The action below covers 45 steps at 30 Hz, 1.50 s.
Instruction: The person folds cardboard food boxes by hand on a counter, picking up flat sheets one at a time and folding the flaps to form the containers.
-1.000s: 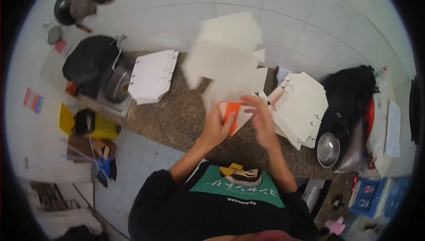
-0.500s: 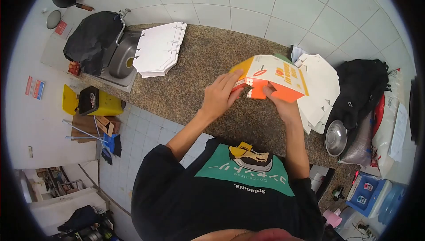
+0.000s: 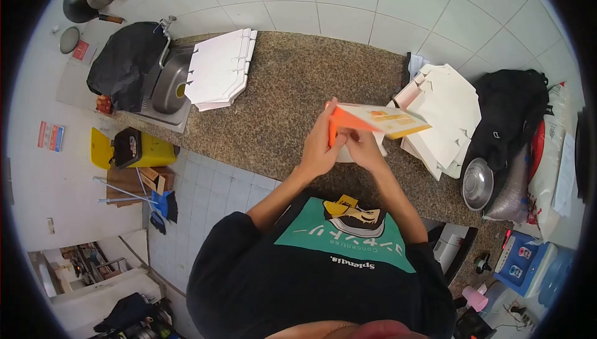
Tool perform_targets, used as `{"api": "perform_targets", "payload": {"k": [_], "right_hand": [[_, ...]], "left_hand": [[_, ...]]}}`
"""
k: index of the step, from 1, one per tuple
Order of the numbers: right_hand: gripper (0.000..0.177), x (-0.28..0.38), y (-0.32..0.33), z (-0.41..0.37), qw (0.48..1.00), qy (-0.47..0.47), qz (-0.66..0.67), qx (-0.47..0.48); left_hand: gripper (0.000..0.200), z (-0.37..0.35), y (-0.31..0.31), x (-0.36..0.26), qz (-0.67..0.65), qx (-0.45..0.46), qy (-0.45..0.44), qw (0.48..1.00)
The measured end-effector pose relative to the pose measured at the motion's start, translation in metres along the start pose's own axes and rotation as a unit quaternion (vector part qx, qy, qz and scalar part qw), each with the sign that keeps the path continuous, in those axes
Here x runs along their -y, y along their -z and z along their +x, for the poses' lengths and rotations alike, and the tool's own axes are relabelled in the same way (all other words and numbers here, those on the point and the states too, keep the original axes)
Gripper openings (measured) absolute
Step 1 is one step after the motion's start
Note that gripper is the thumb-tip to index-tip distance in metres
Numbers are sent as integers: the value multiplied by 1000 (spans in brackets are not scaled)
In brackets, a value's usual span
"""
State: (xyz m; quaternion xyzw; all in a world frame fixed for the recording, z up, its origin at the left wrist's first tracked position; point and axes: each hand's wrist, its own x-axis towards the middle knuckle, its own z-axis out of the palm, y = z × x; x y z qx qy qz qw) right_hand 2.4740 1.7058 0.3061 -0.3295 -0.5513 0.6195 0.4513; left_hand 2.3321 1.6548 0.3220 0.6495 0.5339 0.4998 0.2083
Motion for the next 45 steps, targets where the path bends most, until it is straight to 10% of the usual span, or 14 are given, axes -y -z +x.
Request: {"api": "perform_targets", "payload": {"k": [3, 7, 10, 15, 17, 19, 22, 27, 29, 30, 32, 35, 41, 45], "right_hand": [[31, 20, 37, 6, 977, -65, -47, 197], [34, 127, 80, -11, 891, 77, -408, 185], [36, 156, 95, -23, 817, 172, -470, 287], [23, 130, 76, -49, 743, 235, -589, 214], [17, 128, 70, -49, 744, 250, -583, 213], [15, 113, 69, -52, 818, 122, -490, 276], [16, 123, 60, -51, 824, 23, -419, 381], [19, 118, 57, -30, 828, -9, -341, 446], [26, 102, 45, -27, 736, 60, -482, 472], [26, 104, 35, -26, 740, 51, -485, 464], [35, 108, 20, -18, 718, 124, -540, 422], [37, 107, 42, -17, 723, 157, -537, 405], [33, 83, 78, -59, 752, 319, -536, 213], [21, 37, 80, -75, 957, 135, -255, 31]], "left_hand": [[62, -3, -5, 14, -56, 33, 95, 993], [69, -17, 3, 71, -286, -31, 273, 918], [80, -18, 48, 84, -546, 213, 425, 690], [78, -6, 48, 93, -141, 360, 501, 775], [73, 13, 60, 42, 109, 337, 296, 887], [53, 22, 55, 12, -208, 270, -81, 937], [39, 0, 53, -15, -427, 398, 168, 794], [53, -5, 59, -13, -535, 461, 187, 682], [60, 1, 42, 0, -420, 470, 463, 622], [49, 3, 44, -30, -328, 458, 411, 717], [46, -9, 32, -8, -283, 532, 323, 730], [39, -4, 38, 1, -208, 623, 236, 716], [39, -44, 44, 37, -355, 474, 472, 653], [38, -35, 41, 7, -372, 451, 481, 653]]}}
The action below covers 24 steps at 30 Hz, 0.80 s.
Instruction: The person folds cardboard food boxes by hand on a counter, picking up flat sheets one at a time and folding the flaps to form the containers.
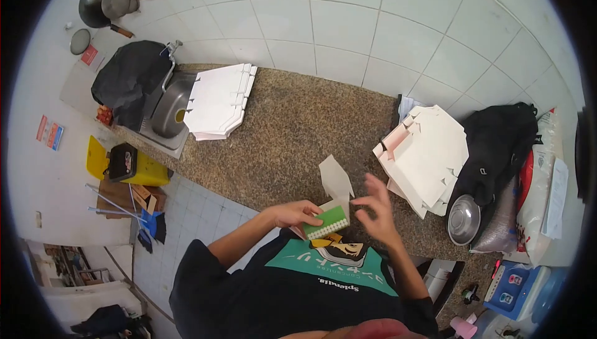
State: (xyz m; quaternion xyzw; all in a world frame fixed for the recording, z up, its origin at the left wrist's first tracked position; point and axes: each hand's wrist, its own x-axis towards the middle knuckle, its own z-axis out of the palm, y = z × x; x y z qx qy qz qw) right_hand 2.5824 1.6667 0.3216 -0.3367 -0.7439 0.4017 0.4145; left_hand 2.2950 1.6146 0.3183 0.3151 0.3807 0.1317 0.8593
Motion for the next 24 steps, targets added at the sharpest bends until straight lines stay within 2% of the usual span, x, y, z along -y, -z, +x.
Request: {"api": "perform_targets", "payload": {"k": [3, 4, 6, 7, 8, 10, 12, 14, 16, 19, 22, 23, 24], "right_hand": [[30, 15, -22, 5, 976, 34, -67, 205], [30, 18, -24, 7, 978, 28, -71, 192], [30, 24, -27, 8, 976, -50, -131, 167], [28, 24, -26, 10, 970, -100, -174, 138], [28, 23, -27, 9, 971, -110, -178, 119], [30, 19, -29, 9, 930, -164, -198, 261], [31, 26, -29, 10, 942, -139, -170, 253], [32, 22, -30, 10, 944, -60, -136, 294], [32, 21, -24, 14, 943, -80, -127, 296], [31, 18, -24, 10, 945, -94, -128, 285], [32, 30, -25, 3, 932, -101, -186, 295], [31, 28, -26, 1, 936, -87, -164, 300], [30, 27, -26, -1, 939, -69, -143, 305]], "left_hand": [[35, 15, -4, 7, 19, 14, -8, 1000], [33, 19, -3, 8, 49, 11, -26, 998], [32, 20, -5, 10, 93, 24, -30, 995], [31, 16, -4, 8, 50, 12, -29, 998], [31, 13, -6, 8, 5, 0, -27, 1000], [29, 15, -9, 16, 8, -9, -13, 1000], [29, 18, -7, 19, 68, -31, -32, 997], [28, 16, -12, 16, 92, -53, 5, 994], [25, 15, -13, 17, 96, -58, -43, 993], [24, 11, -18, 5, 140, -85, -47, 985], [24, 13, -14, 18, 137, -81, -45, 986], [26, 12, -14, 18, 128, -88, 1, 988], [26, 12, -4, 26, 138, -74, 5, 988]]}}
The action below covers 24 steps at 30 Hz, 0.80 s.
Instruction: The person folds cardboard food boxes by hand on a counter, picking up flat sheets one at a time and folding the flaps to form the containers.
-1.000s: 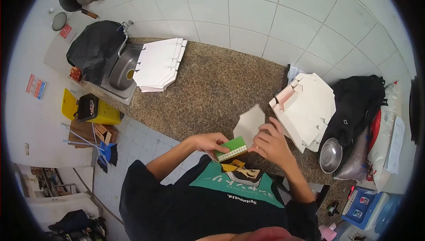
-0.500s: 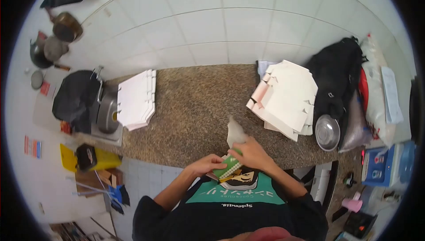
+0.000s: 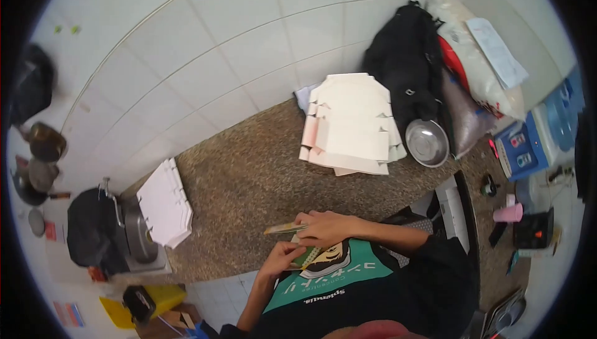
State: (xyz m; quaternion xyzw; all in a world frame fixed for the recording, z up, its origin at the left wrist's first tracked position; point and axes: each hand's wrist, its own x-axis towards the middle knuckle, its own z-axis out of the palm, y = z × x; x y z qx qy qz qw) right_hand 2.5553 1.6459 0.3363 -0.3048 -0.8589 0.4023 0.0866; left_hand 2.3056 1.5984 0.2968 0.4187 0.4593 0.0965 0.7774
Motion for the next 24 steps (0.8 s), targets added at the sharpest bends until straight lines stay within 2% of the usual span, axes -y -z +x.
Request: {"api": "perform_targets", "payload": {"k": [2, 3, 4, 5, 6, 7, 8, 9, 10, 11, 12, 13, 14, 15, 16, 17, 18, 19, 20, 21, 22, 23, 24], "right_hand": [[32, -8, 6, 1, 1000, -6, 27, 8], [33, -13, 9, 2, 996, -37, 70, -39], [34, -19, 12, 2, 988, -66, 112, -86], [37, -26, 9, 4, 977, -52, 108, -179], [37, -24, 12, 5, 974, -59, 106, -189], [36, -19, 15, 6, 977, -31, 89, -192], [35, -14, 14, 7, 979, -1, 74, -190], [44, -13, 4, 12, 974, 35, 70, -213], [44, 4, 12, 7, 974, 32, 70, -215], [49, 26, 22, 0, 986, -96, -1, -135], [55, 45, 37, -5, 971, -221, -75, -51], [66, 52, 52, 0, 960, -257, -96, 50], [66, 45, 41, 4, 961, -256, -96, 48], [66, 27, 18, 10, 977, -119, -151, -91], [65, 6, 0, 15, 953, 23, -201, -226], [49, -10, -11, 31, 938, 83, -204, -269], [49, -14, -10, 37, 937, 80, -204, -272], [39, -20, -8, 41, 971, 24, -92, -219], [31, -26, -6, 43, 986, -31, 24, -162], [31, -30, -3, 45, 986, -31, 23, -163], [27, -34, 0, 47, 979, -15, 39, -198], [26, -35, -2, 49, 971, 1, 57, -232], [26, -27, -2, 50, 971, 2, 59, -233]], "left_hand": [[25, 4, 18, 27, -28, -82, -79, 993], [25, 1, 19, 26, -19, -68, -82, 994], [24, -6, 16, 19, -125, -105, -180, 970], [23, -12, 14, 10, -230, -139, -270, 925], [23, -11, 11, -3, -224, -128, -267, 928], [22, -9, 5, -17, 5, -193, -310, 931], [21, -8, -2, -26, 232, -248, -335, 879], [23, -6, -9, -33, 169, -235, -280, 915], [23, -5, -9, -36, 170, -231, -279, 916], [22, -4, -8, -40, 258, -234, -267, 899], [22, -1, -6, -44, 344, -236, -255, 872], [18, 4, -4, -42, 497, -256, -292, 776], [18, 5, -5, -44, 499, -256, -292, 775], [15, 7, -12, -51, 542, -264, -295, 741], [14, 8, -16, -57, 583, -270, -297, 706], [14, 6, -16, -60, 584, -267, -297, 706], [18, 5, -14, -63, 620, -270, -307, 670], [24, 5, -14, -69, 653, -274, -317, 631], [24, 3, -17, -75, 653, -274, -319, 630], [33, -2, -22, -81, 610, -355, -333, 625], [42, -4, -25, -84, 562, -434, -345, 614], [42, 0, -23, -78, 564, -433, -344, 614], [49, 10, -17, -66, 470, -465, -385, 645]]}}
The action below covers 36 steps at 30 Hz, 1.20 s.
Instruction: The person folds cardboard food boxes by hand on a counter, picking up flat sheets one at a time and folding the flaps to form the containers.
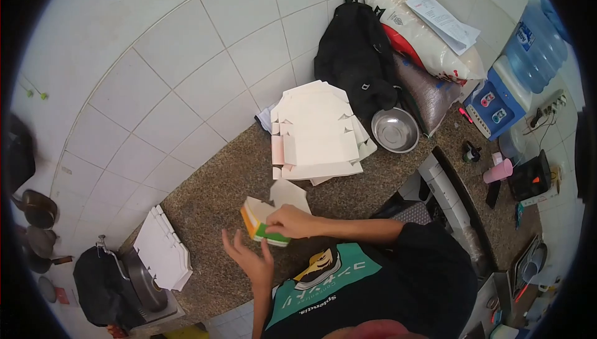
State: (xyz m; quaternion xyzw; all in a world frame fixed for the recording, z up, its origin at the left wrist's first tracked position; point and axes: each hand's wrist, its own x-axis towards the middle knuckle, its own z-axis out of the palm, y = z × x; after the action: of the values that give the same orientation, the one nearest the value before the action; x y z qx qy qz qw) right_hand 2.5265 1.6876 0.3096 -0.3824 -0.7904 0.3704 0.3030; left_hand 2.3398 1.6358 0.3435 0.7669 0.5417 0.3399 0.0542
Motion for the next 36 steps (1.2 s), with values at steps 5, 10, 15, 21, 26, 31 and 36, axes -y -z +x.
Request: {"api": "perform_targets", "payload": {"k": [5, 10, 15, 21, 26, 31, 36], "right_hand": [[23, 24, -15, 18, 945, -97, 292, -106], [22, 36, 1, 27, 928, -85, 344, -113], [20, 27, 18, 29, 940, -100, 306, -117], [22, 15, 1, 8, 939, -113, 298, -128], [15, 23, -2, 12, 887, -123, 435, -95], [15, 40, 26, 22, 977, 5, 204, 61], [26, 78, 54, 17, 921, 207, -269, 191]], "left_hand": [[53, -13, -27, 14, -244, -33, 147, 958], [46, -6, -24, 25, -278, -57, 162, 945], [42, 0, -11, 23, -178, 8, 184, 967], [43, -4, -19, 19, -178, 27, 183, 966], [45, -9, -23, 8, -179, -42, 173, 968], [62, -11, 5, 31, -494, -100, 282, 817], [81, -37, 61, 135, -699, 96, 385, 595]]}}
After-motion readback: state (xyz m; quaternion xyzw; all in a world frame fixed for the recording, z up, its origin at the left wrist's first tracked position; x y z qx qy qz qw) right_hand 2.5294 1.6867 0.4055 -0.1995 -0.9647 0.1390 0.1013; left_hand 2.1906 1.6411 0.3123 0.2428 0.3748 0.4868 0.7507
